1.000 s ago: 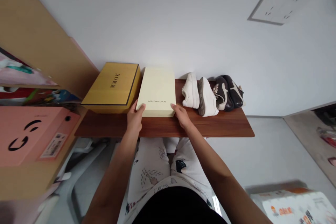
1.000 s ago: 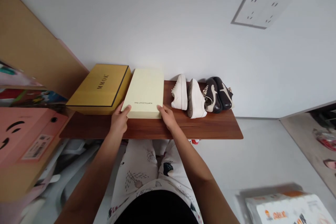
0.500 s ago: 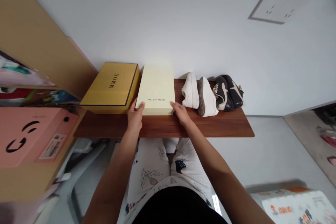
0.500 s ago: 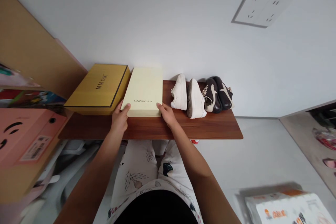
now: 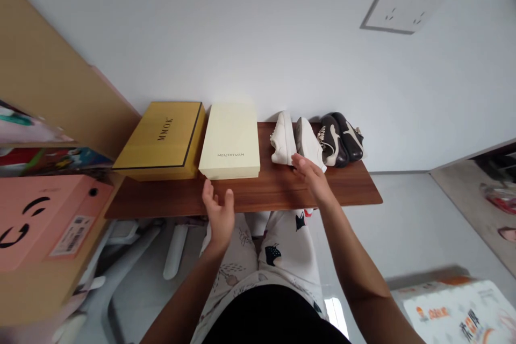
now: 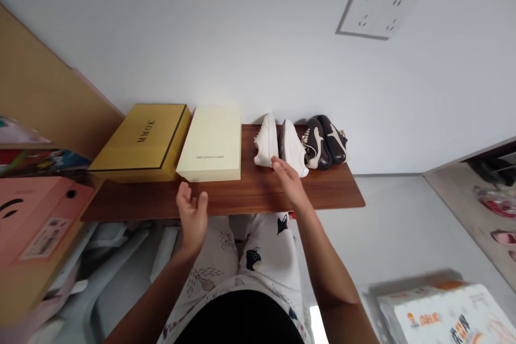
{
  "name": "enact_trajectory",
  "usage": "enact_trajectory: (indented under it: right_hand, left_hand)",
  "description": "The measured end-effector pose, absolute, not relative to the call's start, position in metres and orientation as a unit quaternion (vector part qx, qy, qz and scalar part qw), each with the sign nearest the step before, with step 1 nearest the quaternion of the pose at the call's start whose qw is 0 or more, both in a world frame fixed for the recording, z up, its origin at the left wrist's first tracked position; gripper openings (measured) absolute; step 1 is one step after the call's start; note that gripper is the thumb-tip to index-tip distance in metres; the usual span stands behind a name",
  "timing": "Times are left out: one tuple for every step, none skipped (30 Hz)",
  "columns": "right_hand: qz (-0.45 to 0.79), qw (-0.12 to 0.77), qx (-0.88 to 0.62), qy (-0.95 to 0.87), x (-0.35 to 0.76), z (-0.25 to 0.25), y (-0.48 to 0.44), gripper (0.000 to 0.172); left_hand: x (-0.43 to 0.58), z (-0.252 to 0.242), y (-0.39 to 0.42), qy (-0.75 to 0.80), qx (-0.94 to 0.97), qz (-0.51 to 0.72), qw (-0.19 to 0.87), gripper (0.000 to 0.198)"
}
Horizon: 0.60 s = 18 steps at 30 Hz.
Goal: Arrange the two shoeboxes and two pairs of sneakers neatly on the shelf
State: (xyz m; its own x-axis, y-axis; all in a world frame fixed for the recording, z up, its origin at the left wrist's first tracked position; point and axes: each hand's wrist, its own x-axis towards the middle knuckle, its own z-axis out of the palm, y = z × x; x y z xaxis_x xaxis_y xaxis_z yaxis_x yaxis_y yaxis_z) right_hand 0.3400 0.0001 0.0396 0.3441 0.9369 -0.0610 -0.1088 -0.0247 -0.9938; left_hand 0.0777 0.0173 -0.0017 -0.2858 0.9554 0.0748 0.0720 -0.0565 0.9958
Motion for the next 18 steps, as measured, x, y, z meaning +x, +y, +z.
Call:
enact_trajectory:
  right_hand:
    - [0.422, 0.599, -0.575, -0.364, 0.353, 0.041, -0.009, 0.062]
    - [0.405, 0.602, -0.585, -0.361, 0.365, 0.041, -0.017, 0.06]
    - [0.39, 0.605, -0.595, -0.357, 0.377, 0.039, -0.025, 0.059]
    - [0.376, 0.607, -0.606, -0.352, 0.387, 0.036, -0.031, 0.058]
    - [0.361, 0.609, -0.617, -0.344, 0.396, 0.032, -0.037, 0.058]
    - [0.344, 0.609, -0.631, -0.335, 0.403, 0.027, -0.042, 0.059]
    - [0.325, 0.607, -0.647, -0.328, 0.409, 0.021, -0.046, 0.059]
    - [0.307, 0.601, -0.664, -0.322, 0.413, 0.014, -0.049, 0.06]
    - [0.291, 0.593, -0.68, -0.317, 0.416, 0.008, -0.05, 0.062]
    - [0.28, 0.583, -0.695, -0.314, 0.417, 0.002, -0.05, 0.064]
    - [0.274, 0.572, -0.708, -0.311, 0.417, -0.004, -0.049, 0.066]
    - [0.274, 0.564, -0.715, -0.31, 0.417, -0.008, -0.047, 0.069]
    - [0.277, 0.561, -0.715, -0.312, 0.415, -0.012, -0.044, 0.073]
    - [0.283, 0.562, -0.71, -0.317, 0.414, -0.016, -0.039, 0.076]
    - [0.288, 0.567, -0.701, -0.324, 0.413, -0.019, -0.034, 0.08]
    - [0.292, 0.57, -0.693, -0.331, 0.412, -0.021, -0.029, 0.084]
    - [0.294, 0.569, -0.69, -0.336, 0.412, -0.023, -0.024, 0.086]
    - [0.291, 0.562, -0.696, -0.338, 0.413, -0.025, -0.018, 0.088]
  left_hand:
    - [0.085, -0.004, 0.006, 0.56, 0.483, 0.555, 0.381, 0.067]
    - [0.093, -0.006, -0.003, 0.546, 0.512, 0.542, 0.38, 0.067]
    - [0.101, -0.007, -0.009, 0.528, 0.539, 0.529, 0.388, 0.066]
    - [0.11, -0.008, -0.012, 0.508, 0.561, 0.517, 0.399, 0.065]
    - [0.119, -0.008, -0.012, 0.491, 0.578, 0.505, 0.412, 0.064]
    - [0.129, -0.009, -0.01, 0.476, 0.591, 0.495, 0.422, 0.064]
    - [0.139, -0.009, -0.006, 0.466, 0.603, 0.486, 0.429, 0.065]
    - [0.149, -0.009, -0.001, 0.457, 0.615, 0.475, 0.432, 0.066]
    - [0.16, -0.01, 0.007, 0.451, 0.627, 0.463, 0.434, 0.068]
    - [0.171, -0.01, 0.015, 0.448, 0.638, 0.452, 0.434, 0.071]
    - [0.182, -0.012, 0.024, 0.448, 0.646, 0.44, 0.434, 0.076]
    - [0.193, -0.013, 0.035, 0.453, 0.649, 0.429, 0.434, 0.081]
    - [0.204, -0.015, 0.045, 0.465, 0.645, 0.421, 0.436, 0.086]
    - [0.213, -0.017, 0.056, 0.481, 0.635, 0.415, 0.44, 0.09]
    - [0.222, -0.019, 0.067, 0.497, 0.621, 0.409, 0.448, 0.094]
    - [0.23, -0.021, 0.076, 0.511, 0.605, 0.402, 0.459, 0.096]
    - [0.236, -0.023, 0.085, 0.521, 0.592, 0.395, 0.472, 0.096]
    - [0.241, -0.024, 0.092, 0.525, 0.581, 0.391, 0.484, 0.094]
